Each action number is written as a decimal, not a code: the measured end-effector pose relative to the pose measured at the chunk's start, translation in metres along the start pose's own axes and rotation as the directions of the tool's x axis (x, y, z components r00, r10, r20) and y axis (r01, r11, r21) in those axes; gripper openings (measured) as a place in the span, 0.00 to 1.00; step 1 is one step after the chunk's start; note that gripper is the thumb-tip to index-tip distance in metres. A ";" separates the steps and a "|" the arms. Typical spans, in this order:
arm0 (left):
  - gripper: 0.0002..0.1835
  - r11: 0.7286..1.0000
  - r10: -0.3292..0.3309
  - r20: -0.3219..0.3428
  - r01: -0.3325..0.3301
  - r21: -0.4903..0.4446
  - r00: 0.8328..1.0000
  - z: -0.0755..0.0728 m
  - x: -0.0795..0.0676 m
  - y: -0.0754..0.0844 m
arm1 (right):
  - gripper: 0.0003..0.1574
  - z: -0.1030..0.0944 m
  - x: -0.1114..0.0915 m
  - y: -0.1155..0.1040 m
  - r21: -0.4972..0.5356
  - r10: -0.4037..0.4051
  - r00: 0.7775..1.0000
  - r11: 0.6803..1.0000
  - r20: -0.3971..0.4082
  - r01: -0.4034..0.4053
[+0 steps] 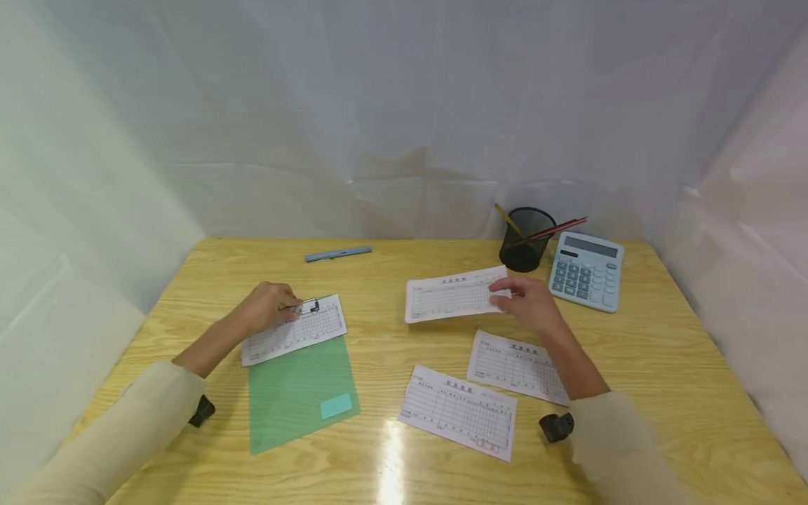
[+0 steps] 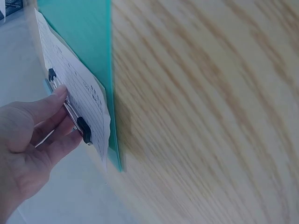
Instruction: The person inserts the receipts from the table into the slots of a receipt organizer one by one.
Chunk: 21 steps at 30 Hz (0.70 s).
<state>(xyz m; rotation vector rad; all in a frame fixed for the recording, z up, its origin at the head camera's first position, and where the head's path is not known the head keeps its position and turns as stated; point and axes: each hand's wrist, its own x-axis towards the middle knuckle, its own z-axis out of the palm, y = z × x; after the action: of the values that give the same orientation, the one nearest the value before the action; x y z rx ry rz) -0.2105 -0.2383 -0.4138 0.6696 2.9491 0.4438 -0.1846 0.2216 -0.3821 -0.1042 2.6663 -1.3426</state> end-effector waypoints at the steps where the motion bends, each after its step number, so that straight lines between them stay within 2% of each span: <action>1: 0.14 1.000 -0.001 -0.001 0.001 0.003 1.000 0.000 0.000 0.000 | 0.22 0.006 0.002 -0.005 0.012 -0.015 1.000 1.000 0.017 0.015; 5: 0.15 1.000 0.001 -0.004 -0.001 0.005 1.000 0.000 0.000 -0.001 | 0.18 0.034 0.011 -0.026 0.048 -0.065 0.996 0.997 0.064 0.062; 12: 0.14 1.000 0.008 -0.014 -0.008 0.006 1.000 0.001 -0.001 -0.001 | 0.12 0.094 0.022 -0.060 0.142 -0.104 0.980 0.987 0.169 0.080; 15: 0.14 1.000 0.015 -0.021 -0.015 0.001 1.000 0.002 -0.001 -0.001 | 0.11 0.117 0.025 -0.071 0.146 -0.119 0.973 0.985 0.197 0.090; 21: 0.14 1.000 0.030 -0.028 -0.030 -0.004 0.999 0.001 -0.002 -0.001 | 0.08 0.153 0.030 -0.089 0.119 -0.094 0.970 0.991 0.225 0.068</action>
<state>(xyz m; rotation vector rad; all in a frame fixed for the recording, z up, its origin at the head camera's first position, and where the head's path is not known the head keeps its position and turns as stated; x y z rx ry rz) -0.2091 -0.2403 -0.4149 0.7139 2.9671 0.4655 -0.1890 0.0433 -0.4037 -0.3380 2.4150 -1.4038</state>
